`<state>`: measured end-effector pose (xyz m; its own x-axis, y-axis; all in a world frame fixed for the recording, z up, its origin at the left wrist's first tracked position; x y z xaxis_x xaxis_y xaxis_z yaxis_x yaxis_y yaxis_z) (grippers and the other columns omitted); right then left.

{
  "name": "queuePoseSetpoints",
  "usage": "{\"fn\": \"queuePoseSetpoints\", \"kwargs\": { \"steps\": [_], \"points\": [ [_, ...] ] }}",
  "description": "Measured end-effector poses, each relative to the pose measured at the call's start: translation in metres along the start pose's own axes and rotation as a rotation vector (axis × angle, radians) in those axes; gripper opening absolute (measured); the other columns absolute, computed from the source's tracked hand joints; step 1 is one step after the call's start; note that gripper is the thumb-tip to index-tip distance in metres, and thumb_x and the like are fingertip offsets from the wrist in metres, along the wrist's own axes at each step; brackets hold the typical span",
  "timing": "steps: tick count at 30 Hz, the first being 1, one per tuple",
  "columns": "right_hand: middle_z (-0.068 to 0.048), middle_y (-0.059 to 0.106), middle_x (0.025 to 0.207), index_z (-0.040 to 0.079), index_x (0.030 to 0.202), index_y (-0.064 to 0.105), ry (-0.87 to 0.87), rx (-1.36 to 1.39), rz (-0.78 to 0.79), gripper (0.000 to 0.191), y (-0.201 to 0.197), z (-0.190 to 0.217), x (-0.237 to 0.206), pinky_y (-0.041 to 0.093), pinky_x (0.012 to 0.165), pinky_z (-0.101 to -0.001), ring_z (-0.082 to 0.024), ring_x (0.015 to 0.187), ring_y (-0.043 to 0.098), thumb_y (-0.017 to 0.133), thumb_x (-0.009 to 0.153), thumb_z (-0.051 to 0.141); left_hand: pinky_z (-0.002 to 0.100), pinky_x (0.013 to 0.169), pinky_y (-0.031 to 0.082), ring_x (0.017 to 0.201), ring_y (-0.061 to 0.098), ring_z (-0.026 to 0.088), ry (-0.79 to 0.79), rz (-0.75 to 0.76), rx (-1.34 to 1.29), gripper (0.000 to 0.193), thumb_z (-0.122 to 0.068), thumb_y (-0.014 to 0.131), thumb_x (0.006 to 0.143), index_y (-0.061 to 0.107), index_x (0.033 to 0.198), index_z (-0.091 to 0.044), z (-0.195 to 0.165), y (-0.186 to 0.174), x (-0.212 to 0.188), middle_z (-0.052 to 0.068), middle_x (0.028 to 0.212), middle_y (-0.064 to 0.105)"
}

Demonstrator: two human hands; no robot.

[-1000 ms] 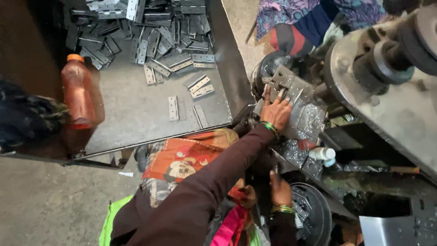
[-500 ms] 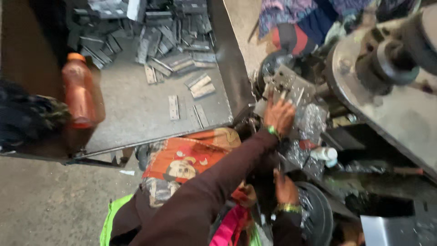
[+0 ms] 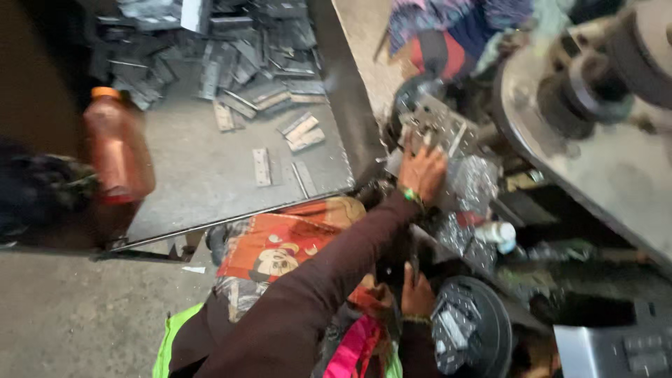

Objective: The person operates a manual press machine to process small metal pieces. They pick up a piece from a tray, place it into the machine, activate the press, and then remove the processed piece, repeating this cycle.

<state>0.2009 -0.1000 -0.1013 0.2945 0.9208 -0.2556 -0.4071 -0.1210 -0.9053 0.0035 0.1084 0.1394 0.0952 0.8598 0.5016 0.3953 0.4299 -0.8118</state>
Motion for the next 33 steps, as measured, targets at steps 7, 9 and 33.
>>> {"fn": "queuePoseSetpoints", "kwargs": {
  "steps": [7, 9, 33],
  "points": [
    [-0.033, 0.074, 0.100, -0.001, 0.105, 0.075, -0.045, 0.043, 0.097, 0.081, -0.045, 0.014, 0.007, 0.054, 0.087, -0.0558, -0.050, 0.097, 0.071, 0.041, 0.098, 0.073, 0.071, 0.126, 0.011, 0.139, 0.052, 0.030, 0.069, 0.019, -0.003, 0.013, -0.021, 0.061, 0.091, 0.069, 0.097, -0.014, 0.002, -0.008, -0.015, 0.004, 0.106, 0.068],
    [-0.032, 0.070, 0.109, 0.001, 0.111, 0.072, -0.104, -0.023, 0.065, 0.080, -0.066, 0.020, 0.014, 0.049, 0.089, -0.0579, -0.054, 0.105, 0.063, 0.040, 0.097, 0.072, 0.073, 0.123, 0.015, 0.137, 0.053, 0.029, 0.025, -0.056, 0.080, 0.014, -0.021, 0.060, 0.090, 0.069, 0.097, -0.013, 0.004, 0.003, -0.006, 0.003, 0.106, 0.068],
    [-0.031, 0.074, 0.109, 0.006, 0.113, 0.080, -0.103, -0.072, 0.091, 0.081, -0.077, 0.035, 0.029, 0.050, 0.097, -0.0554, -0.049, 0.111, 0.068, 0.051, 0.090, 0.078, 0.064, 0.092, 0.050, 0.121, 0.058, 0.034, -0.650, 0.123, 0.278, 0.075, -0.032, 0.086, 0.051, 0.067, 0.121, -0.013, 0.358, -0.071, -0.188, 0.009, 0.126, 0.062]
  ]
}}
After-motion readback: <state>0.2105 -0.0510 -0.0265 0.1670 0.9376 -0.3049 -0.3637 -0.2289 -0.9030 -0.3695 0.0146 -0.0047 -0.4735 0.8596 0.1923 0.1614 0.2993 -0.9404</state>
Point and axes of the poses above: each hand's wrist, its own x-axis towards the middle knuckle, its own y-axis out of the palm, z = x × y, the point moved 9 cm from there along x, towards the middle knuckle
